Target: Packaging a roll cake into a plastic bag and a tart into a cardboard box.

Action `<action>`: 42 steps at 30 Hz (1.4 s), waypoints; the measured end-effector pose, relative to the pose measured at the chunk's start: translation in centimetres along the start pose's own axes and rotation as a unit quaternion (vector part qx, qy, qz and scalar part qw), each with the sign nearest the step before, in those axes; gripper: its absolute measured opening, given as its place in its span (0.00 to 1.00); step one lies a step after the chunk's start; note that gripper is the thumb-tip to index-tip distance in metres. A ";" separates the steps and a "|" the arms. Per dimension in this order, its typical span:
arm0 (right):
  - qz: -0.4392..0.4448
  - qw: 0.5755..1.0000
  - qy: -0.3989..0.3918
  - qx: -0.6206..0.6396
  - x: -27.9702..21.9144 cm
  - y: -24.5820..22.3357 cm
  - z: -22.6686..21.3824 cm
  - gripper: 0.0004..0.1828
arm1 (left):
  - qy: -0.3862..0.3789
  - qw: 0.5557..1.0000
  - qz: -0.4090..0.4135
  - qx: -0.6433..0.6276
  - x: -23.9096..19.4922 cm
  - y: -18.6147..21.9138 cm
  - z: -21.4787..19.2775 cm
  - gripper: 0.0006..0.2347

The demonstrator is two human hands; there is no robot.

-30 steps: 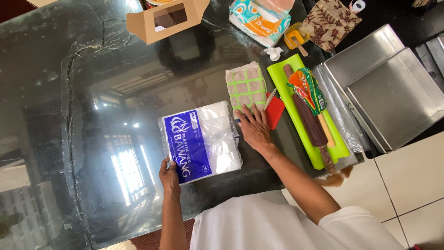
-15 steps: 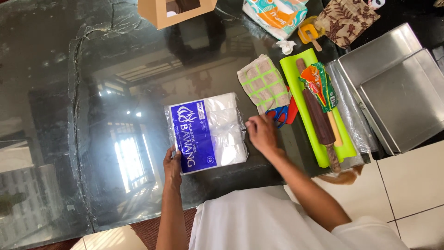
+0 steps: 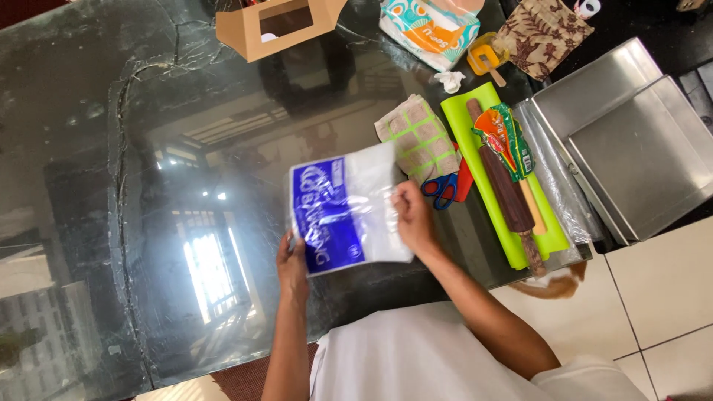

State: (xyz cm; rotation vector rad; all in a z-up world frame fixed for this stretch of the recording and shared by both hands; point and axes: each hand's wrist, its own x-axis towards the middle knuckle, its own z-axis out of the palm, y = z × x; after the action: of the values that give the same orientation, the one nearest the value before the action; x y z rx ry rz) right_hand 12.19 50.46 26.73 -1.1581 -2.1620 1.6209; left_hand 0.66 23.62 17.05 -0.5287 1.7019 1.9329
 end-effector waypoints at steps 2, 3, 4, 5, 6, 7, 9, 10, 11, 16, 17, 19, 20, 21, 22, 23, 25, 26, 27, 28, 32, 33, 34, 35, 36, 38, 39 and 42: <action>-0.167 0.979 0.066 0.098 0.4 1.1 -2.0 0.04 | -0.036 0.998 0.034 -0.030 0.8 -0.4 2.1 0.17; -0.167 0.979 0.069 0.097 0.1 0.8 -3.4 0.04 | -0.039 0.998 0.033 -0.030 0.2 0.9 3.9 0.17; -0.170 0.975 0.097 0.107 -0.3 0.6 -4.7 0.04 | -0.082 0.995 0.048 -0.032 -0.4 2.1 5.7 0.18; -0.173 0.970 0.125 0.118 -0.6 0.4 -6.1 0.04 | -0.124 0.990 0.062 -0.034 -1.0 3.3 7.5 0.19; -0.172 0.970 0.129 0.116 -0.7 0.6 -7.2 0.04 | -0.128 0.989 0.060 -0.033 -1.0 3.7 8.7 0.19; -0.168 0.962 0.148 0.158 -0.8 0.8 -8.2 0.05 | -0.165 0.982 0.094 -0.014 -1.1 4.1 10.0 0.20; -0.161 0.951 0.174 0.198 -0.7 2.4 -9.8 0.07 | -0.207 0.970 0.124 0.007 -1.3 4.1 12.0 0.21; -0.159 0.962 0.202 0.093 -0.4 3.8 -10.4 0.07 | -0.166 0.948 0.229 0.149 -1.5 3.8 12.7 0.24; -0.153 0.962 0.226 -0.013 -0.2 5.2 -10.9 0.07 | -0.121 0.893 0.328 0.284 -1.7 3.4 13.4 0.27; -0.089 0.965 0.237 -0.074 -0.9 8.6 -11.3 0.16 | -0.153 0.833 0.368 0.385 -4.9 1.4 15.9 0.23; -0.118 0.955 0.245 -0.117 -1.5 8.6 -11.2 0.14 | -0.209 0.825 0.378 0.364 -5.4 0.6 15.9 0.22; -0.120 0.956 0.237 -0.122 -2.1 7.9 -10.6 0.13 | -0.226 0.813 0.365 0.393 -6.7 0.7 16.3 0.23; -0.127 0.957 0.229 -0.127 -2.2 7.5 -10.4 0.11 | -0.241 0.800 0.353 0.420 -7.3 0.9 16.7 0.24; -0.126 0.957 0.230 -0.127 -2.1 7.2 -10.1 0.11 | -0.242 0.800 0.353 0.420 -7.3 0.6 16.6 0.24; -0.115 0.958 0.222 -0.140 -2.0 6.9 -9.9 0.13 | -0.251 0.786 0.347 0.446 -7.3 0.3 16.6 0.25; -0.104 0.959 0.215 -0.153 -1.9 6.5 -9.6 0.16 | -0.259 0.771 0.341 0.472 -7.3 0.0 16.5 0.25; -0.131 0.952 0.215 -0.174 -1.3 5.8 -9.4 0.18 | -0.268 0.770 0.332 0.475 -7.2 0.1 16.2 0.25; -0.159 0.944 0.214 -0.196 -1.0 5.4 -9.2 0.21 | -0.277 0.769 0.324 0.477 -7.1 0.2 16.1 0.25; -0.159 0.944 0.213 -0.196 -0.7 5.1 -9.3 0.21 | -0.276 0.769 0.323 0.477 -7.0 0.2 15.9 0.25; -0.158 0.937 0.213 -0.228 -0.3 4.9 -9.3 0.20 | -0.287 0.770 0.311 0.478 -6.8 0.2 15.9 0.25; -0.146 0.917 0.211 -0.305 0.6 4.0 -9.8 0.11 | -0.307 0.778 0.281 0.471 -6.6 0.5 15.8 0.24; -0.148 0.917 0.210 -0.305 0.6 3.2 -10.0 0.11 | -0.305 0.779 0.282 0.471 -6.6 0.7 15.8 0.24; -0.172 0.907 0.217 -0.317 0.4 2.5 -10.3 0.10 | -0.311 0.776 0.268 0.479 -6.6 0.8 15.8 0.25; -0.197 0.896 0.223 -0.329 0.3 1.8 -10.5 0.08 | -0.316 0.773 0.254 0.488 -6.7 0.9 15.8 0.25; -0.196 0.896 0.222 -0.330 0.5 2.3 -10.5 0.08 | -0.317 0.774 0.253 0.487 -6.7 0.9 15.8 0.25; -0.163 0.946 0.174 -0.220 0.9 3.3 -10.5 0.07 | -0.317 0.761 0.276 0.495 -6.7 0.8 15.8 0.25; -0.163 0.946 0.174 -0.220 1.1 3.5 -10.5 0.07 | -0.317 0.761 0.275 0.494 -7.0 1.4 16.0 0.25; 0.023 0.990 0.132 -0.033 1.2 4.8 -10.6 0.07 | -0.319 0.758 0.217 0.526 -7.7 2.4 16.2 0.23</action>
State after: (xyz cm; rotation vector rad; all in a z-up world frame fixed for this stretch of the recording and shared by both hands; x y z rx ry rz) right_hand 19.75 59.39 26.13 -1.3655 -2.0459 1.3331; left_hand 5.98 38.58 25.79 0.9076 2.1073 0.8507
